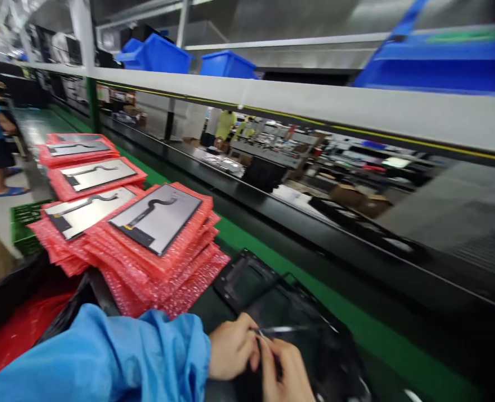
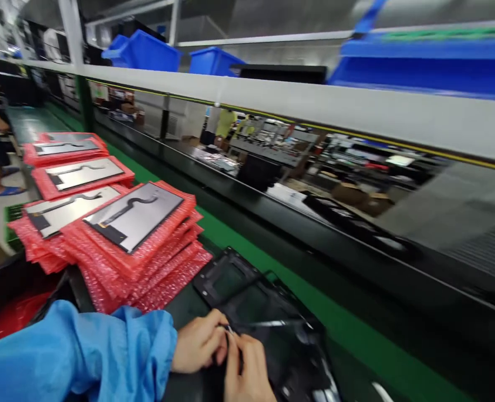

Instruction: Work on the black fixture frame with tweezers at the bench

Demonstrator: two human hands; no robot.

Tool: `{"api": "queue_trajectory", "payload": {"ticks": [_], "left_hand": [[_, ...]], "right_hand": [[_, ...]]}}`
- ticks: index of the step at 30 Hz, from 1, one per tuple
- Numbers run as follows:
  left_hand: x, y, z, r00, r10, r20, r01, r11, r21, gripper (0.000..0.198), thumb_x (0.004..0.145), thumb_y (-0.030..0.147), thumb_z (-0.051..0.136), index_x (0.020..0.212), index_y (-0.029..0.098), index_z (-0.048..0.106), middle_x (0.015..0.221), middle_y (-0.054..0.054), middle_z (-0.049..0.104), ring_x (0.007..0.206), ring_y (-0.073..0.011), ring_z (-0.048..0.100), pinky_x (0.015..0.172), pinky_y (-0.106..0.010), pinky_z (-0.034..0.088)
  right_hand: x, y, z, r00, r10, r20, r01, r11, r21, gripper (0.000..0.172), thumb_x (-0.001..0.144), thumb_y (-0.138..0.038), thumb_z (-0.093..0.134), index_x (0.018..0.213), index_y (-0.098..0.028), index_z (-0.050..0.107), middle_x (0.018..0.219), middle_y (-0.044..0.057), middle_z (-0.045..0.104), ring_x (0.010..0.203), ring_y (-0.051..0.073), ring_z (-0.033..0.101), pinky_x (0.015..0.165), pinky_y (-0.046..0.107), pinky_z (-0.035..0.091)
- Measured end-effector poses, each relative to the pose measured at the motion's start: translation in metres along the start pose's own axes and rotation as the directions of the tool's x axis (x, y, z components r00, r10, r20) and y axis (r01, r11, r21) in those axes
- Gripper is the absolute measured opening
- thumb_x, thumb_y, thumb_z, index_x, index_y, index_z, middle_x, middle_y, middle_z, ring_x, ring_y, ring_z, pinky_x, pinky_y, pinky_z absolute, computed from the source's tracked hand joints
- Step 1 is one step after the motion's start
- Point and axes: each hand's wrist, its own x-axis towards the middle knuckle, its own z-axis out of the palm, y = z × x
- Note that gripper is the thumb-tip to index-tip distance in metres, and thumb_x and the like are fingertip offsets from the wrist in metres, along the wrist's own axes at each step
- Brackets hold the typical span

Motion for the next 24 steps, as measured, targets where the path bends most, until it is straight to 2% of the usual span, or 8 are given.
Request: {"api": "queue_trajectory", "payload": {"ticks": [3, 7, 12, 17, 24], "left_hand": [[-0.001, -0.003, 0.003, 1.0, 0.008, 0.016, -0.007, 0.999, -0.043, 0.018, 0.098, 0.025, 0.025, 0.101, 0.019, 0.042, 0.059, 0.007, 0.052, 0.039, -0.0064, 0.041, 0.046, -0.016, 0.036], [-0.004, -0.006, 0.007, 0.999, -0.001, 0.035, 0.004, 0.997, -0.077, 0.023, 0.1, 0.033, 0.022, 0.1, 0.02, 0.04, 0.06, 0.007, 0.053, 0.037, -0.0062, 0.04, 0.043, -0.016, 0.035], [-0.004, -0.005, 0.006, 0.999, -0.007, 0.04, 0.01, 0.996, -0.091, 0.026, 0.101, 0.039, 0.022, 0.105, 0.019, 0.039, 0.06, 0.007, 0.051, 0.037, -0.0065, 0.041, 0.042, -0.017, 0.035], [-0.006, -0.003, 0.005, 0.998, 0.002, 0.057, 0.003, 0.995, -0.1, 0.027, 0.101, 0.039, 0.021, 0.101, 0.02, 0.04, 0.062, 0.007, 0.052, 0.037, -0.0064, 0.04, 0.042, -0.017, 0.035], [-0.007, -0.002, 0.005, 0.999, -0.002, 0.047, 0.007, 0.994, -0.11, 0.026, 0.101, 0.039, 0.023, 0.102, 0.02, 0.04, 0.062, 0.007, 0.051, 0.038, -0.0064, 0.041, 0.042, -0.017, 0.035]], "right_hand": [[0.0, -0.014, 0.0, 0.995, 0.082, 0.057, -0.081, 0.997, -0.02, 0.031, 0.1, -0.039, 0.038, 0.088, -0.021, 0.06, 0.087, 0.004, 0.064, 0.075, 0.014, 0.064, 0.063, 0.021, 0.045], [-0.003, -0.017, -0.002, 0.982, 0.169, 0.08, -0.168, 0.986, -0.016, 0.029, 0.1, -0.038, 0.038, 0.085, -0.021, 0.056, 0.086, 0.003, 0.061, 0.076, 0.014, 0.061, 0.066, 0.022, 0.044], [-0.004, -0.019, -0.003, 0.981, 0.163, 0.104, -0.163, 0.987, -0.006, 0.027, 0.1, -0.034, 0.037, 0.087, -0.021, 0.056, 0.085, 0.004, 0.059, 0.074, 0.015, 0.06, 0.066, 0.024, 0.043], [-0.002, -0.022, -0.006, 0.983, 0.17, 0.07, -0.172, 0.985, 0.012, 0.026, 0.1, -0.033, 0.038, 0.087, -0.021, 0.057, 0.088, 0.005, 0.06, 0.078, 0.016, 0.06, 0.067, 0.024, 0.044], [-0.001, -0.024, -0.007, 0.98, 0.181, 0.082, -0.183, 0.983, 0.009, 0.025, 0.1, -0.032, 0.038, 0.087, -0.021, 0.056, 0.088, 0.005, 0.06, 0.078, 0.016, 0.061, 0.066, 0.024, 0.044]]}}
